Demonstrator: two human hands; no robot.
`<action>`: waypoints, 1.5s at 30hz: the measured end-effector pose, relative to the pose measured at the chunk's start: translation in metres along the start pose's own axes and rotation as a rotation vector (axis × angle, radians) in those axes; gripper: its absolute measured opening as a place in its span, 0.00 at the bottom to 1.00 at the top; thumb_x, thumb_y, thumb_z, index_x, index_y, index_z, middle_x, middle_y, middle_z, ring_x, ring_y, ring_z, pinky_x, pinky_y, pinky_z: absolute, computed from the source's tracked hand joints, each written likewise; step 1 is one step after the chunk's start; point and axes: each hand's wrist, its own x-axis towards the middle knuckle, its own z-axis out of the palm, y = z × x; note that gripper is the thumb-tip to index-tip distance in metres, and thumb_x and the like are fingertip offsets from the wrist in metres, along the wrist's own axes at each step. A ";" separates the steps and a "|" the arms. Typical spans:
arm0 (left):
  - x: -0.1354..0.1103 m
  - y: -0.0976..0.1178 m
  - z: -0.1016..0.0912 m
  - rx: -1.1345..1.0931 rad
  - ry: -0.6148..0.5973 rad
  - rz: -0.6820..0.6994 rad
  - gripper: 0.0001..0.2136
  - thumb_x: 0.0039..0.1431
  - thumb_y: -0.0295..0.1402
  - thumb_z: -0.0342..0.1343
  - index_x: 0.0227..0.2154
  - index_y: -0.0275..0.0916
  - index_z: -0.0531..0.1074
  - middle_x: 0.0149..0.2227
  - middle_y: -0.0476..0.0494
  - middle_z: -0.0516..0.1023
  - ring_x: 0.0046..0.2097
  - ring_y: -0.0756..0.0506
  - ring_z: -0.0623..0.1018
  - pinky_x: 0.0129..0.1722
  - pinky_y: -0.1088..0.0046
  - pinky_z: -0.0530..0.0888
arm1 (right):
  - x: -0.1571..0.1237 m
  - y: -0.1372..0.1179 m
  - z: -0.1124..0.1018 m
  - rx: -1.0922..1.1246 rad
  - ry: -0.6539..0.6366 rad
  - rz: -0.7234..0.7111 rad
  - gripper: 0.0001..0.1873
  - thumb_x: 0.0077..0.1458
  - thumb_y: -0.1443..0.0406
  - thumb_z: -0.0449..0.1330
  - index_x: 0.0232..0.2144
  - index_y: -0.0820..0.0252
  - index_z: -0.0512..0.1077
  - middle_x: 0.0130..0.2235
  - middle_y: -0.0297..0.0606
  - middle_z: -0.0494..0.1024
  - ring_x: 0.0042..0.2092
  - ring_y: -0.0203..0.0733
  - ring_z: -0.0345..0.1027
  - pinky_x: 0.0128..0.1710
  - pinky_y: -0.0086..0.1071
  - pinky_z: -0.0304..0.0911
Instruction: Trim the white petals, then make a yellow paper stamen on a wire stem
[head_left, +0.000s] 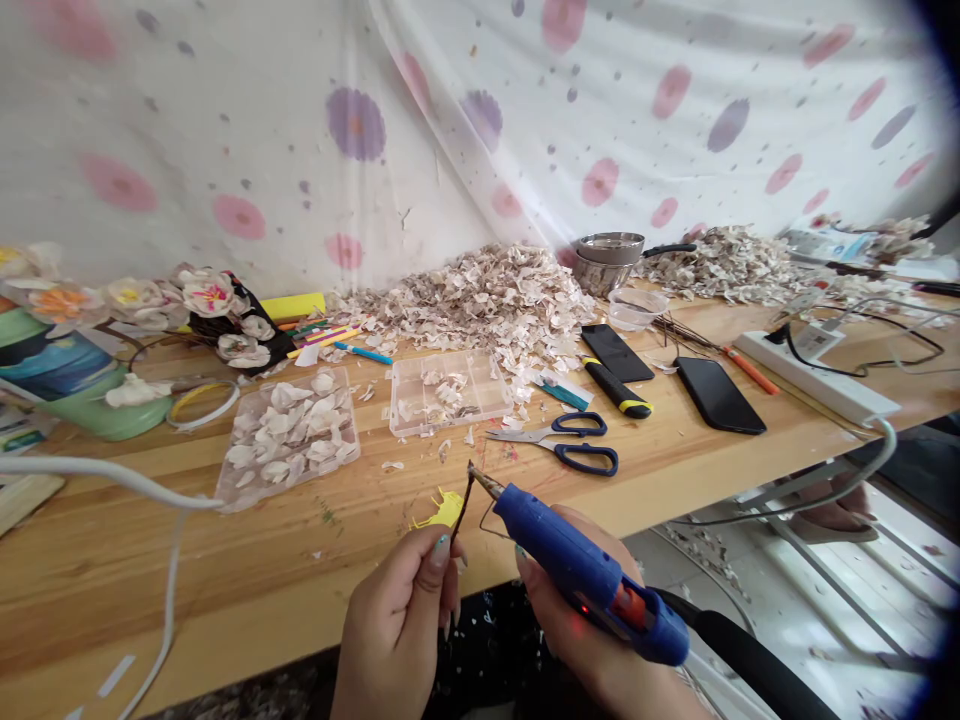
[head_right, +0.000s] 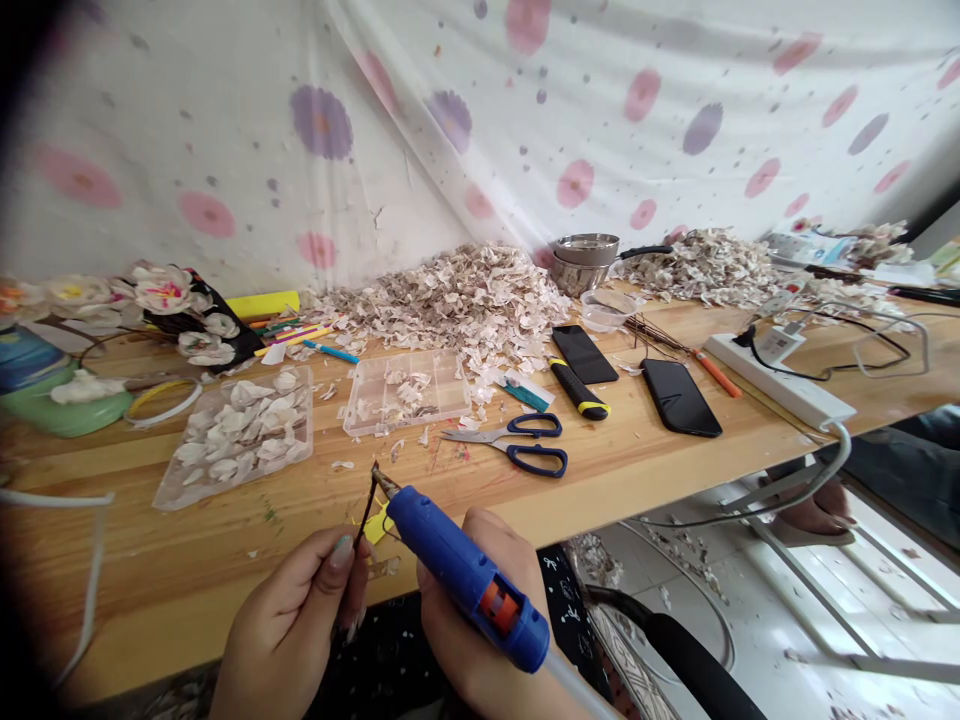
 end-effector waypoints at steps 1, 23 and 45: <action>0.000 0.000 0.000 0.000 0.000 0.000 0.20 0.64 0.49 0.49 0.27 0.39 0.73 0.17 0.52 0.69 0.20 0.51 0.69 0.21 0.78 0.67 | -0.001 0.000 0.000 0.014 0.014 0.001 0.14 0.54 0.65 0.53 0.19 0.55 0.56 0.17 0.30 0.66 0.16 0.34 0.62 0.16 0.24 0.60; -0.003 0.004 0.007 -0.197 -0.014 -0.129 0.24 0.60 0.55 0.50 0.21 0.39 0.68 0.16 0.53 0.65 0.19 0.53 0.66 0.19 0.80 0.63 | -0.007 0.005 0.007 0.017 0.009 0.158 0.15 0.52 0.63 0.56 0.17 0.55 0.58 0.16 0.31 0.67 0.16 0.36 0.63 0.15 0.27 0.59; -0.003 0.000 0.007 -0.257 -0.022 -0.182 0.25 0.57 0.58 0.51 0.23 0.39 0.68 0.15 0.54 0.65 0.19 0.53 0.66 0.19 0.81 0.64 | -0.002 0.001 0.003 -0.046 -0.018 0.200 0.15 0.50 0.59 0.51 0.15 0.54 0.58 0.15 0.34 0.69 0.15 0.39 0.65 0.14 0.28 0.61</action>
